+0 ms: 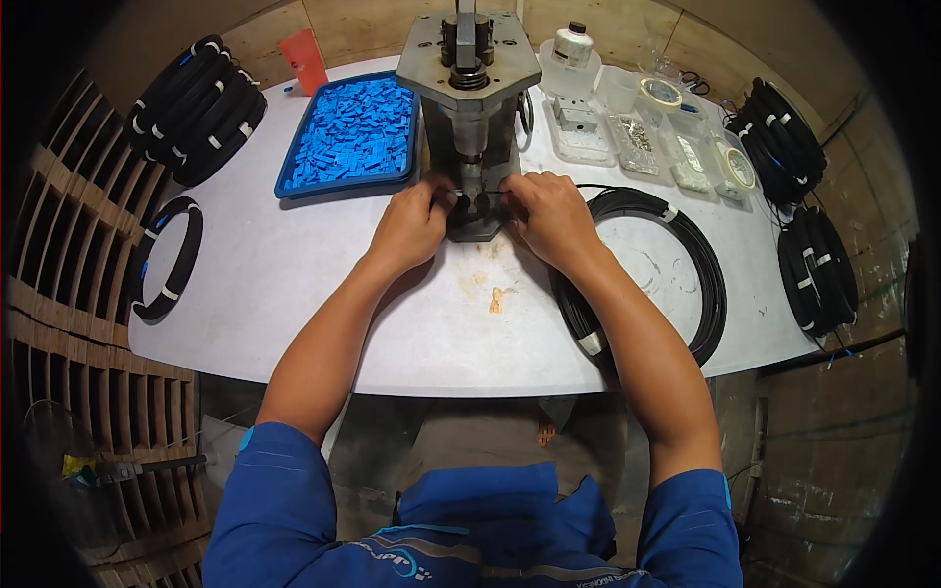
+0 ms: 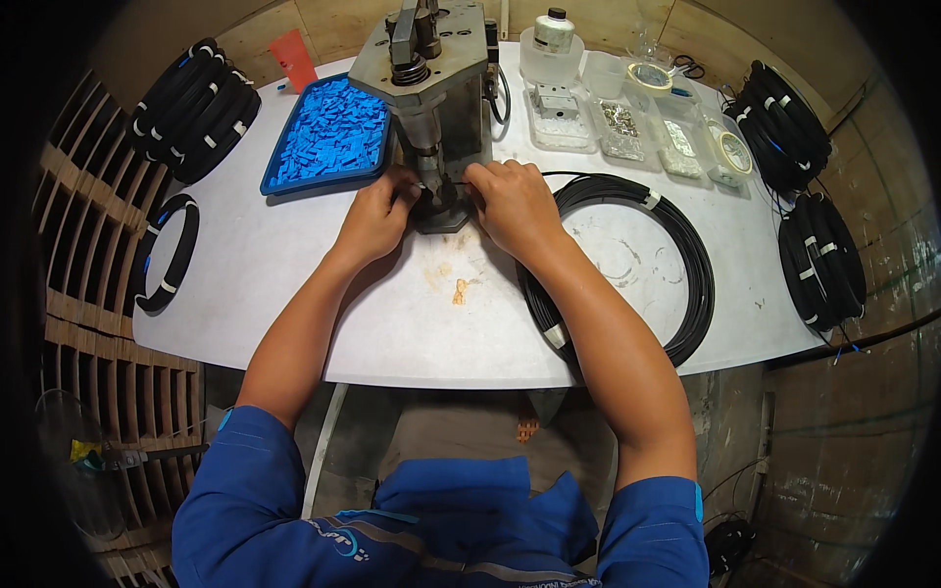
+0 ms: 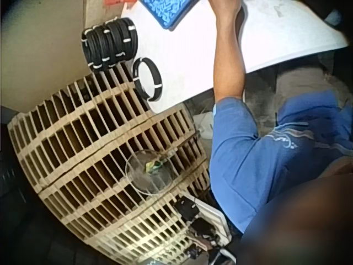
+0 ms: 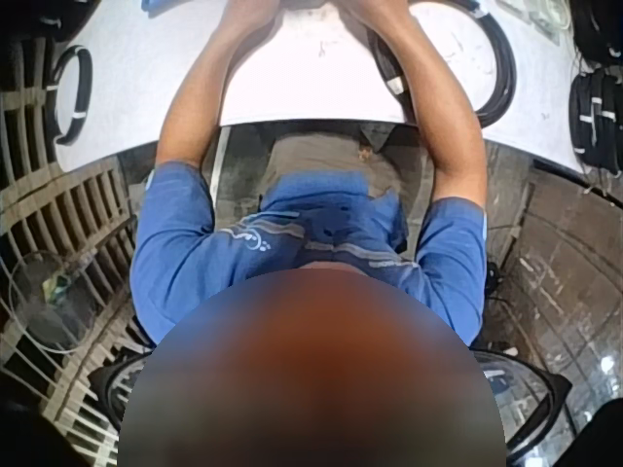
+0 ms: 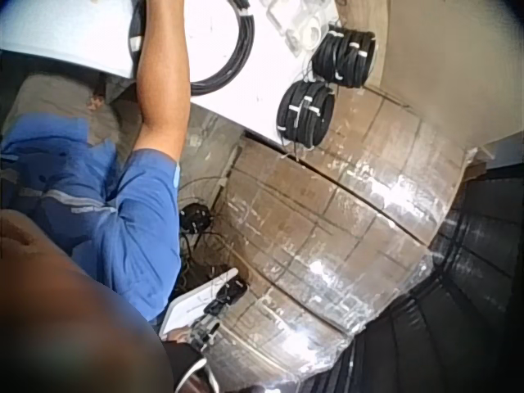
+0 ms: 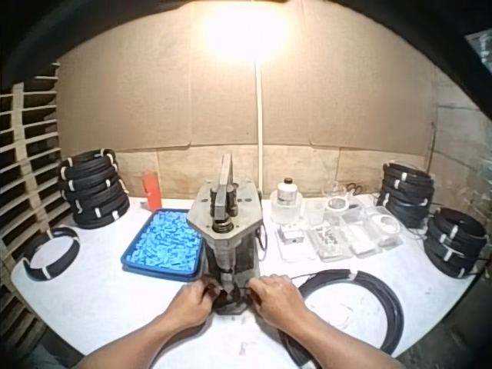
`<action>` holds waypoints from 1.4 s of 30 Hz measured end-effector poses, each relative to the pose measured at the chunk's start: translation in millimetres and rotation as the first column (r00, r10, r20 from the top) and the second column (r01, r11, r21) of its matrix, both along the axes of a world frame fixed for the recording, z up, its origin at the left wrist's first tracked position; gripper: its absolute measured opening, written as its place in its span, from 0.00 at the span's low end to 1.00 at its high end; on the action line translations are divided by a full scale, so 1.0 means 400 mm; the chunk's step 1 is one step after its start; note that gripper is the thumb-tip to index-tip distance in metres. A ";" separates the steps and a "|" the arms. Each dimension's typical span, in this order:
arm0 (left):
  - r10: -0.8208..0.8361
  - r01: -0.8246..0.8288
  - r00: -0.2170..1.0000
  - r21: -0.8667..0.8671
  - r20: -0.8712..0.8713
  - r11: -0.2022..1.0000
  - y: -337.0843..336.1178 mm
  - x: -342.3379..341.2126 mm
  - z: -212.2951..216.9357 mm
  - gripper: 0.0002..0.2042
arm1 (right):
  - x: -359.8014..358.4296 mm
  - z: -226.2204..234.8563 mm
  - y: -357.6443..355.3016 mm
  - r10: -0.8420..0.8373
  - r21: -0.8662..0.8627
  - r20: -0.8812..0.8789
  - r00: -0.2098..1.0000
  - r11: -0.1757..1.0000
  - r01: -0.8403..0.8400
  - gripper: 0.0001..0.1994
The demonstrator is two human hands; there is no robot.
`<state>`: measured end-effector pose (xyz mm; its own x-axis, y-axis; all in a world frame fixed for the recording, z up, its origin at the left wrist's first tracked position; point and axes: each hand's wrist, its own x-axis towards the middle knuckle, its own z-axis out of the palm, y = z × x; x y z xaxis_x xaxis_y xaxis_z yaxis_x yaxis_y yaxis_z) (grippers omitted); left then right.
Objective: The person assembles connectors onto fiber optic cables by hand, then crimps them using a specialized press machine.
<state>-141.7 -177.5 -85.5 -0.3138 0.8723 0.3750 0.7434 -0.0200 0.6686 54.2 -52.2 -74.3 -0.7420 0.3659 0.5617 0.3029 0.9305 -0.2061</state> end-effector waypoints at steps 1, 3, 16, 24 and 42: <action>0.004 -0.004 1.000 -0.012 0.013 1.000 0.000 0.002 0.002 0.11 | 0.001 0.000 0.001 0.000 0.000 0.000 1.000 1.000 0.000 0.07; 0.008 -0.007 1.000 -0.024 0.025 1.000 0.000 0.004 0.003 0.11 | 0.002 -0.001 0.002 -0.007 0.003 0.005 1.000 1.000 0.007 0.07; -0.002 0.002 1.000 -0.009 0.031 1.000 0.001 0.000 -0.003 0.11 | 0.000 -0.005 0.002 -0.009 0.005 -0.004 1.000 1.000 0.009 0.05; 0.001 0.000 0.999 -0.013 0.034 1.000 0.000 0.001 -0.001 0.11 | 0.000 -0.007 0.002 -0.001 0.002 -0.027 1.000 1.000 0.002 0.05; 0.019 -0.018 0.999 -0.041 0.030 0.999 -0.004 0.009 0.016 0.10 | 0.000 0.001 -0.002 0.000 0.003 -0.041 0.999 1.000 0.000 0.04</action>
